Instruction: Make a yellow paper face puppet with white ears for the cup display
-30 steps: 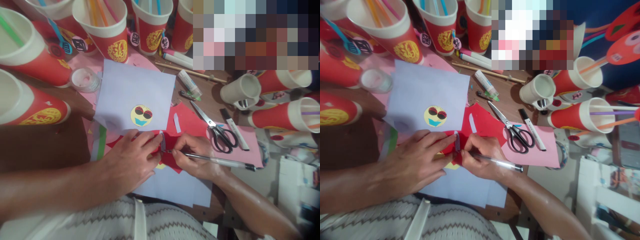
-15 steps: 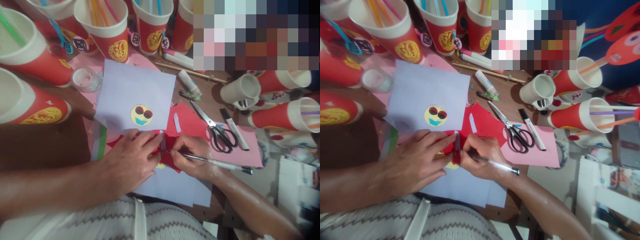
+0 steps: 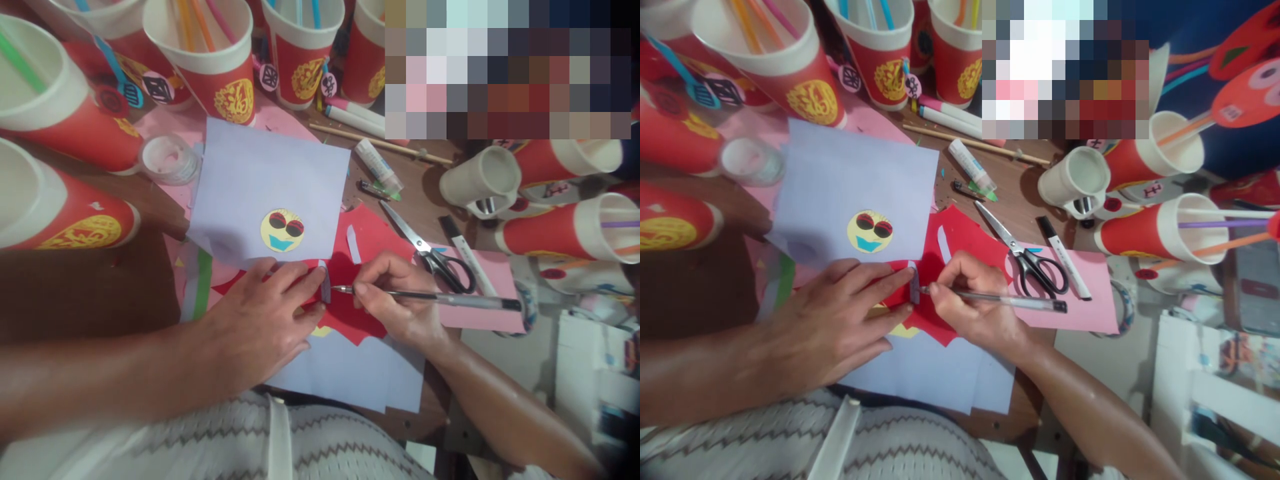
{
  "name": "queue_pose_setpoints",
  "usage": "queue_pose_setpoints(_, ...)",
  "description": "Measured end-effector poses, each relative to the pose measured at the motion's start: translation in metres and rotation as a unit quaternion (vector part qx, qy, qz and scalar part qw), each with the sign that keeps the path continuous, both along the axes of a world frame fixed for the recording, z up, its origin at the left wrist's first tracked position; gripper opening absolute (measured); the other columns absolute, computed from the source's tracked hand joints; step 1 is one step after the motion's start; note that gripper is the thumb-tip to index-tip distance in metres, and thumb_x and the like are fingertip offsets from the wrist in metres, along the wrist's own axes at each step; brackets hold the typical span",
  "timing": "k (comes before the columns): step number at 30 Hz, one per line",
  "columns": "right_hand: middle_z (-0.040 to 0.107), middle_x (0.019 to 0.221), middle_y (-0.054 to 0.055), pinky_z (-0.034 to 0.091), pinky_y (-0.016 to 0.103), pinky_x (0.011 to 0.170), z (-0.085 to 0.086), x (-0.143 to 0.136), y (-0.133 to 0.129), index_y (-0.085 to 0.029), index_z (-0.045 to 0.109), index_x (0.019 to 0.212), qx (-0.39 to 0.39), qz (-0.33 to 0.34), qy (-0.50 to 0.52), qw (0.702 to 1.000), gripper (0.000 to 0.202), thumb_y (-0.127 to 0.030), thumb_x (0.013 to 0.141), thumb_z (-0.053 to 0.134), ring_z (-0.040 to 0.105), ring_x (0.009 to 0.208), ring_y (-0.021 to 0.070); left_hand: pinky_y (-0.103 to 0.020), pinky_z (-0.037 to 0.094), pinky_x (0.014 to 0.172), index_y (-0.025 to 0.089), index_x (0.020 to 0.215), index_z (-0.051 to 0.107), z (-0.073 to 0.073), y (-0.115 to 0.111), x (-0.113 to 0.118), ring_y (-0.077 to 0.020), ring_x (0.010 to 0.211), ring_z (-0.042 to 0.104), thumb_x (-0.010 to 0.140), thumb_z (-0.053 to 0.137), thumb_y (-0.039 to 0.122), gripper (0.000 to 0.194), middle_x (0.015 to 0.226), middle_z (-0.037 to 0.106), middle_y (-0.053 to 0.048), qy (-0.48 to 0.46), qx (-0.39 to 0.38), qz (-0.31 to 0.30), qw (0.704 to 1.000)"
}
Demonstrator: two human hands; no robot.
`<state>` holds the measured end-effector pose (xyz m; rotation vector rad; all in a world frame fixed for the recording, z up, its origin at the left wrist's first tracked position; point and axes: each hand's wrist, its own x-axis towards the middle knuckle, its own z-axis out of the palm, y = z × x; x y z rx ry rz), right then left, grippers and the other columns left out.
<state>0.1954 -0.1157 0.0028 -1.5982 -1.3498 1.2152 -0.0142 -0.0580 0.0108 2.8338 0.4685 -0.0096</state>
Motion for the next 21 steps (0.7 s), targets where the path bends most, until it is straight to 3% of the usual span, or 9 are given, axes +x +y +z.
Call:
queue_pose_setpoints(4,0.059,0.058,-0.003,0.040,0.020,0.042,-0.001,0.000,0.003,-0.020,0.052,0.073,0.022,-0.063,0.056,0.996,0.011,-0.023,0.082,0.060,0.052,0.047,0.0093,-0.047,0.038,0.086,0.022,0.106,0.061,0.000,0.001,0.000,-0.0293,0.114,0.046,0.083,0.054,0.038,0.029,0.131,0.052,-0.011,-0.010,0.000,0.000,1.000)
queue_pose_setpoints(10,0.061,0.069,-0.003,0.049,0.025,0.051,-0.005,0.000,0.012,-0.022,0.054,0.089,0.127,-0.174,0.046,0.976,0.011,-0.025,0.081,0.061,0.057,0.054,0.0109,-0.047,0.042,0.082,0.022,0.095,0.064,0.001,0.007,0.002,-0.0298,0.108,0.049,0.085,0.052,0.033,0.019,0.124,0.056,-0.009,-0.032,-0.027,0.001,0.999)
queue_pose_setpoints(16,0.064,0.081,0.000,0.050,0.026,0.060,-0.006,0.001,0.014,-0.022,0.055,0.095,0.130,-0.175,-0.010,0.976,0.016,-0.022,0.080,0.062,0.060,0.063,0.0116,-0.045,0.044,0.083,0.020,0.079,0.067,0.002,0.013,0.002,-0.0271,0.102,0.053,0.088,0.046,0.025,0.023,0.115,0.058,-0.010,-0.093,-0.073,0.018,0.993)
queue_pose_setpoints(21,0.064,0.087,0.003,0.051,0.029,0.065,-0.006,0.006,0.012,-0.022,0.053,0.100,0.154,-0.121,-0.149,0.969,0.018,-0.023,0.083,0.058,0.062,0.072,0.0152,-0.037,0.047,0.079,0.018,0.074,0.065,0.006,0.018,0.002,-0.0203,0.091,0.058,0.088,0.047,0.022,0.023,0.108,0.062,-0.008,-0.150,-0.111,0.064,0.980)
